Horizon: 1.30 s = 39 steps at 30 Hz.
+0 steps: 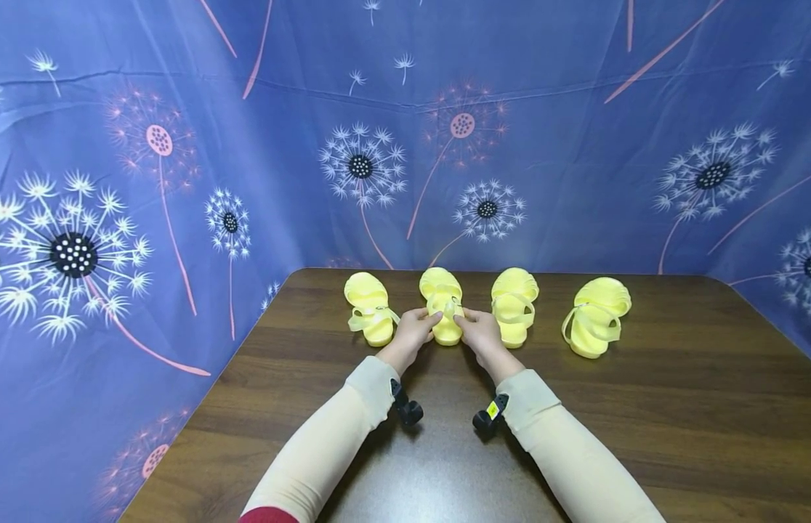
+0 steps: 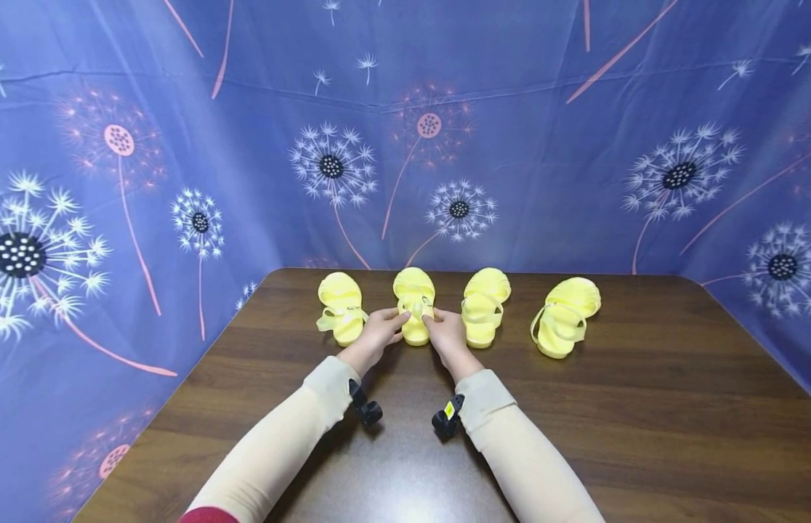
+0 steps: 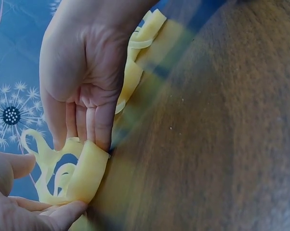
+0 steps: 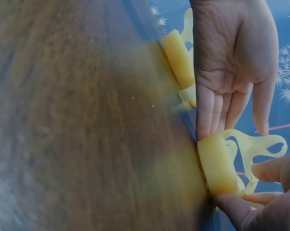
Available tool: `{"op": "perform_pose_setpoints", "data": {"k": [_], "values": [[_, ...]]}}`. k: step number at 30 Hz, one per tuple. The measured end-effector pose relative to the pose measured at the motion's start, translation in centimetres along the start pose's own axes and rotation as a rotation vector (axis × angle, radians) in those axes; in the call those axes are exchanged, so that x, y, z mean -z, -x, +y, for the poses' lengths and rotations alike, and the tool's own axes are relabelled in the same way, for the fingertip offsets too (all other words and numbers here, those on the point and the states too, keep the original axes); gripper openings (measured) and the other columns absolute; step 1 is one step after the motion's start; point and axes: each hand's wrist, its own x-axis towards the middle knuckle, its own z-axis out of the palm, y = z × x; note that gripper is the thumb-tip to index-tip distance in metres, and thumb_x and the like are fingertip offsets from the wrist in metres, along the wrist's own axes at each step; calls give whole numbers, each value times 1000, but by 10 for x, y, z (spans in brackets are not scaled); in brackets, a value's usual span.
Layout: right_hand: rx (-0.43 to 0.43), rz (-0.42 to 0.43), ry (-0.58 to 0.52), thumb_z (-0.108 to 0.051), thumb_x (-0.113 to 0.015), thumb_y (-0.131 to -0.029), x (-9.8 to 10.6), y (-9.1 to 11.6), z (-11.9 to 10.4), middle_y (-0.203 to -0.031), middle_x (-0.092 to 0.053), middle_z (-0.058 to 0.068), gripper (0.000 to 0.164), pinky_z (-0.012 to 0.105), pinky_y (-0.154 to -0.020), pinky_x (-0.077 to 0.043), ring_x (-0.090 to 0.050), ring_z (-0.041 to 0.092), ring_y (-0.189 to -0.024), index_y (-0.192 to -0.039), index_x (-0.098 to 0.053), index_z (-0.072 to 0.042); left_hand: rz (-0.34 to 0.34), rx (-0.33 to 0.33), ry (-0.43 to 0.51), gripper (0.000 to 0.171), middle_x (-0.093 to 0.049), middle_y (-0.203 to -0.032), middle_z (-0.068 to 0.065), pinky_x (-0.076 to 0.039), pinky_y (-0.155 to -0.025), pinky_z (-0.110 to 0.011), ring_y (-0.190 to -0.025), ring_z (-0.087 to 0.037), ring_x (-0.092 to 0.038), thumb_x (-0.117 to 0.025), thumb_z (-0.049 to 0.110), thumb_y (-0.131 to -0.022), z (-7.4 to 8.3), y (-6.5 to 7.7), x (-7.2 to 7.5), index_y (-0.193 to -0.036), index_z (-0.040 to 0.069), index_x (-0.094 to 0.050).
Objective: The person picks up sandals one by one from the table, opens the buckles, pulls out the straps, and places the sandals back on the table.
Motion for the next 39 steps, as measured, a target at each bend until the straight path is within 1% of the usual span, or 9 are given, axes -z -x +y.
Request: {"op": "perform_pose_setpoints", "data": {"k": [3, 7, 11, 14, 18, 21, 25, 31, 39], "values": [[5, 28, 36, -20, -55, -98, -2, -1, 0, -144, -48, 17, 45, 27, -87, -50, -53, 22, -112, -139, -49, -1, 6, 7, -7, 57, -42, -147, -23, -43, -108, -41, -135, -30, -44, -56, 22, -99, 1, 0, 0, -143, -10, -36], [21, 56, 61, -19, -57, -97, -3, -2, 0, -136, -55, 18, 44, 16, -72, -46, -55, 17, -100, -136, -53, 0, 14, 4, -13, 58, -42, -147, -23, -44, -107, -41, -135, -30, -44, -57, 23, -99, 2, -1, 0, -142, -10, -38], [26, 66, 69, -19, -58, -97, -1, -2, -1, -134, -57, 18, 43, 14, -67, -45, -55, 16, -94, -135, -54, 0, 24, -4, -22, 57, -43, -146, -22, -45, -106, -40, -133, -29, -46, -59, 23, -98, 4, -1, -1, -141, -9, -40], [25, 62, 67, -18, -58, -97, 0, -1, -1, -138, -53, 17, 43, 13, -66, -45, -54, 15, -94, -136, -53, 0, 32, -3, -26, 57, -44, -146, -22, -45, -105, -39, -133, -28, -46, -59, 23, -98, 5, -1, -1, -141, -9, -41], [17, 46, 58, -17, -59, -96, 1, 2, -2, -142, -50, 17, 43, 15, -70, -50, -55, 18, -102, -136, -54, -1, 40, 2, -37, 57, -45, -145, -22, -46, -104, -38, -133, -28, -47, -60, 23, -97, 5, -1, -1, -141, -9, -41], [1, 25, 33, -17, -59, -97, 3, 3, -2, -144, -48, 17, 43, 23, -83, -55, -55, 22, -113, -136, -53, -1, 40, 5, -46, 57, -44, -146, -22, -46, -104, -38, -133, -28, -46, -61, 23, -97, 5, 1, 0, -141, -8, -42], [-17, -8, -11, -15, -56, -98, 4, 4, 0, -145, -47, 19, 43, 35, -96, -51, -51, 27, -124, -138, -50, 0, 29, 0, -58, 59, -41, -148, -23, -45, -105, -39, -134, -29, -45, -60, 23, -97, 2, 5, 1, -142, -8, -39], [-23, -13, -36, -14, -55, -98, 2, 6, 5, -143, -48, 20, 43, 38, -99, -49, -51, 29, -126, -138, -50, 2, 40, -3, -75, 60, -41, -149, -22, -45, -105, -40, -134, -30, -44, -60, 26, -97, -3, 11, 0, -143, -7, -39], [-25, 0, -37, -14, -57, -97, 2, 6, 5, -143, -48, 20, 43, 38, -97, -51, -52, 31, -125, -137, -51, 2, 64, -4, -101, 58, -45, -146, -20, -48, -102, -37, -132, -28, -47, -61, 27, -97, -6, 9, -1, -141, -4, -43]]}}
